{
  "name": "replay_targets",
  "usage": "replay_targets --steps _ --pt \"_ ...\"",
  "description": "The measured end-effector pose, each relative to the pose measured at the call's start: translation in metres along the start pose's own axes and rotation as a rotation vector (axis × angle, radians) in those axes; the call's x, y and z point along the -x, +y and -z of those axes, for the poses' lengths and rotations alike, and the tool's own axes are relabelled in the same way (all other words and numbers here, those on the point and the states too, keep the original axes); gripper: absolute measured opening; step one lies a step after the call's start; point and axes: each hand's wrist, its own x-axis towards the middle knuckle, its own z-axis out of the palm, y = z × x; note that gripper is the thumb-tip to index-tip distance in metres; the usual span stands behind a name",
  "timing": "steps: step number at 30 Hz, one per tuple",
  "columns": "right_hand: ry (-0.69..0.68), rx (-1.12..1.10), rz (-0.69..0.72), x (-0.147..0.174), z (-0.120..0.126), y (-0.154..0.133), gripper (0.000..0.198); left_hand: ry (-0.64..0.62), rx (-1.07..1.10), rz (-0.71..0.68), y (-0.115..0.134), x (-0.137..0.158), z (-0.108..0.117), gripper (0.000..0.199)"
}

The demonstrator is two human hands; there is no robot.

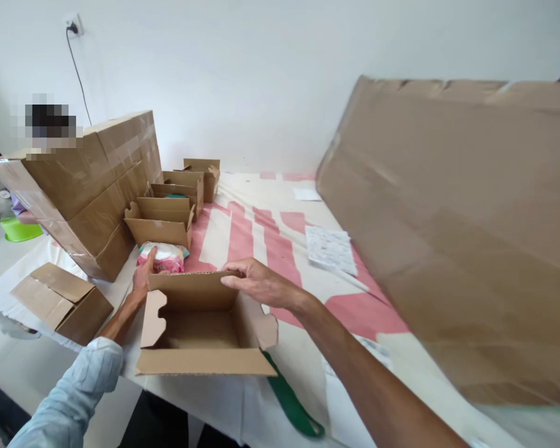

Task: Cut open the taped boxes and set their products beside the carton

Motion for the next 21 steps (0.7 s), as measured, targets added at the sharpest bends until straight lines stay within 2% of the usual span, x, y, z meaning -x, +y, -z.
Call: replay_targets --steps 3,5,16,21 --pt "0.010 -0.017 0.006 0.005 -0.001 0.000 0.039 -0.009 -0.188 0.019 0.001 -0.015 -0.008 0.085" --pt "0.018 -0.022 0.016 0.006 -0.001 0.000 0.039 0.001 -0.235 0.043 0.002 -0.018 -0.009 0.088" --pt "0.035 -0.002 -0.005 0.005 -0.002 0.005 0.041 0.011 -0.292 0.110 0.014 -0.026 -0.005 0.080" --pt "-0.019 -0.011 -0.028 0.004 0.005 0.009 0.051 -0.050 -0.358 0.137 0.019 -0.021 0.000 0.079"
